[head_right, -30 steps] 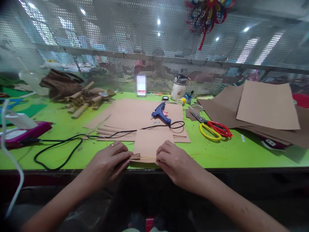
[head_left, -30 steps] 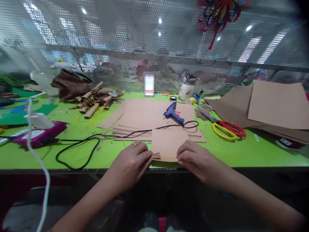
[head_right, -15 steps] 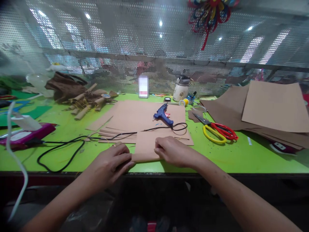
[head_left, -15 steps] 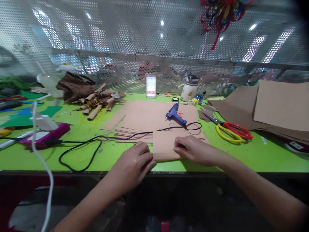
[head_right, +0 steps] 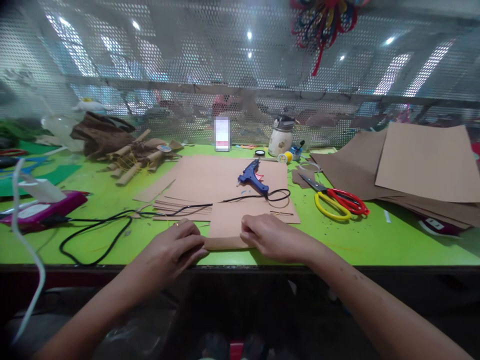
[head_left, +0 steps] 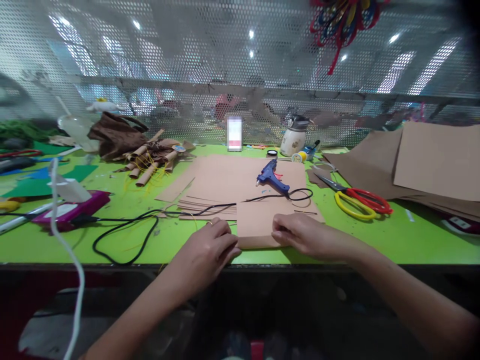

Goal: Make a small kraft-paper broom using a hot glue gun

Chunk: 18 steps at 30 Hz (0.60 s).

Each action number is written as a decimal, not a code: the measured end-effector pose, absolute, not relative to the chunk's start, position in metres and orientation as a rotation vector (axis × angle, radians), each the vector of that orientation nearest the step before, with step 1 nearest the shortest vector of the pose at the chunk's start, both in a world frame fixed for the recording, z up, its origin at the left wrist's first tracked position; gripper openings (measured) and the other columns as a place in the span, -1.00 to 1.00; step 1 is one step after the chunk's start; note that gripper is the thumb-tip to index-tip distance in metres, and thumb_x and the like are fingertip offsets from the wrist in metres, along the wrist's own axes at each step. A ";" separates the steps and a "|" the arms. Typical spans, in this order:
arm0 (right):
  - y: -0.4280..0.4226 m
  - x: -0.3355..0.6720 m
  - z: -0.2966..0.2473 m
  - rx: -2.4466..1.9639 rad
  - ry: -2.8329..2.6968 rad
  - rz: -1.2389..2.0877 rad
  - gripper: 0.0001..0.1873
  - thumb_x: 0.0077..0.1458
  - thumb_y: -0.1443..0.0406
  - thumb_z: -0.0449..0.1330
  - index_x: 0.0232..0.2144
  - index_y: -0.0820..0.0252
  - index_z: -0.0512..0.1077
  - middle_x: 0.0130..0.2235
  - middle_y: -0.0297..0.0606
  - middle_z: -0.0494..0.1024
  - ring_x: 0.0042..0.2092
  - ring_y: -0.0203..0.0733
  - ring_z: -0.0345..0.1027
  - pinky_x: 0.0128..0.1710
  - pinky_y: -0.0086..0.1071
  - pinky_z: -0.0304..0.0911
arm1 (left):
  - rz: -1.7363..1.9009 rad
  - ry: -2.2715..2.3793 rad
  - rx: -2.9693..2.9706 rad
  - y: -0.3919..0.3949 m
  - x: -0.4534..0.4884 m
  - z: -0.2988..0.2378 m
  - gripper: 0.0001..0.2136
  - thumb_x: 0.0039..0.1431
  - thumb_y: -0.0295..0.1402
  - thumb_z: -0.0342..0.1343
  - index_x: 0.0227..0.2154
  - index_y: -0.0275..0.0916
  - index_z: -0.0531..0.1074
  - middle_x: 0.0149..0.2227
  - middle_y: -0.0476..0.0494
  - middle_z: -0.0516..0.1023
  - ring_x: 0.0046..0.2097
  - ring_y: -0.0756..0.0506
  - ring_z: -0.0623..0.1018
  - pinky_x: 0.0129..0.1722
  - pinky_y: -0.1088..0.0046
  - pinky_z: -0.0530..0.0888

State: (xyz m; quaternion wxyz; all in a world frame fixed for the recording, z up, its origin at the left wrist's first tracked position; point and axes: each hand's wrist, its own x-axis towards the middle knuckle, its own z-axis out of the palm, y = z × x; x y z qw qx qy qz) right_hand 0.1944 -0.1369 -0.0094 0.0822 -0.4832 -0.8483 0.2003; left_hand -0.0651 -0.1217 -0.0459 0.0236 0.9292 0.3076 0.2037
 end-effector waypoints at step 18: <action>-0.168 0.188 -0.026 -1.374 -2.628 0.086 -0.80 0.13 0.56 -0.03 -0.39 0.21 0.25 -0.36 -0.25 0.36 -0.38 -0.22 0.14 -0.38 -0.36 -0.01 | 0.598 0.975 2.829 -0.124 -0.068 -0.047 -0.75 0.31 -0.37 -0.08 -0.34 -0.27 0.50 -0.39 -0.12 0.31 -0.34 -0.06 0.31 -0.37 0.41 0.24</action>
